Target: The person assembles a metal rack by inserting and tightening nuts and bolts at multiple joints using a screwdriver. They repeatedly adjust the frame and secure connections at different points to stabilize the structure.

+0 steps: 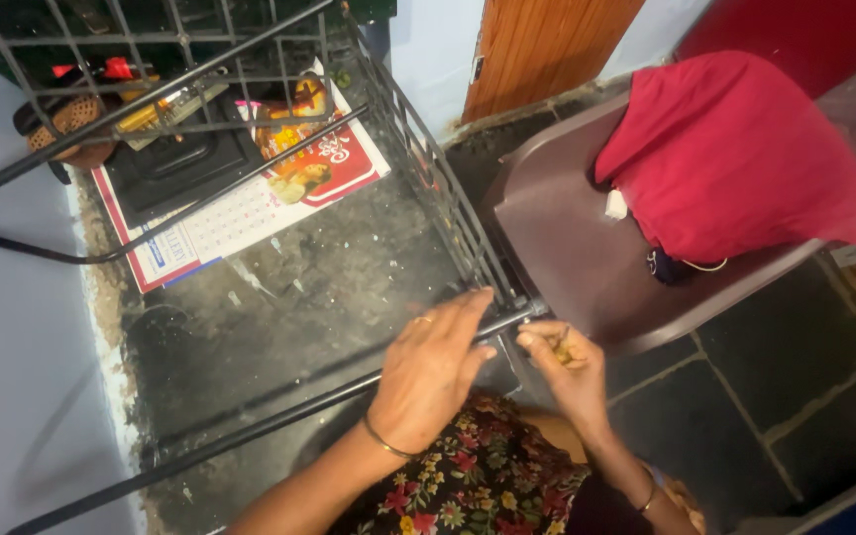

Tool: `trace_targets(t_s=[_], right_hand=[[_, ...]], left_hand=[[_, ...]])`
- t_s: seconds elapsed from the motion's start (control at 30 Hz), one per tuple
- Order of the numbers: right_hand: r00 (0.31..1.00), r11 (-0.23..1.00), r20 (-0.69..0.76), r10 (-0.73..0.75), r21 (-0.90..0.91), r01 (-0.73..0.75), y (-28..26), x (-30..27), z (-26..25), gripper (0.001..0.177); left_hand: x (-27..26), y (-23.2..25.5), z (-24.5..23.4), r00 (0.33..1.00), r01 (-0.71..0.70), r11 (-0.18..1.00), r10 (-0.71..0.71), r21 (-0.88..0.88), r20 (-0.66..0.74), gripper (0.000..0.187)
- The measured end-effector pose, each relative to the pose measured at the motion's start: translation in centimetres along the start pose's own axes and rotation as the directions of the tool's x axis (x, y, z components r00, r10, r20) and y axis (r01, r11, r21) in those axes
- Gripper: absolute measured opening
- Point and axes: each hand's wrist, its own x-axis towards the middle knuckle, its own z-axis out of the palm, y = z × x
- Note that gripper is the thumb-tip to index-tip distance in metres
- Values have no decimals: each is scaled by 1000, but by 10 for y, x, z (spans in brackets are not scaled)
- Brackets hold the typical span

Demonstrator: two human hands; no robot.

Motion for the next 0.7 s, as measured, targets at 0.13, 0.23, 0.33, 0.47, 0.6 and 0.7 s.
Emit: trace_targets(t_s=[0.13, 0.23, 0.33, 0.47, 0.6, 0.7], right_hand=[[995, 999, -99, 18, -41, -22, 18, 3, -11, 14], [986, 997, -153, 71, -30, -76, 39, 7, -22, 18], [983, 990, -137, 121, -61, -130, 66, 18, -28, 26], [887, 885, -39, 460, -61, -462, 100, 25, -28, 34], [791, 779, 125, 599, 136, -612, 126, 26, -16, 38], [750, 729, 209, 628, 179, -661, 135, 17, -14, 41]], left_hand=[[-16, -8, -16, 990, 39, 999, -40, -8, -138, 43], [-34, -12, -31, 962, 127, 991, -133, -41, -239, 33], [-55, -16, -43, 939, 183, 983, -183, -29, -292, 25], [-87, -17, -50, 924, 209, 973, -228, -94, -305, 17], [-114, -27, -37, 961, 245, 932, -270, -266, -63, 18], [-124, -46, -7, 927, 346, 878, -268, -331, 261, 19]])
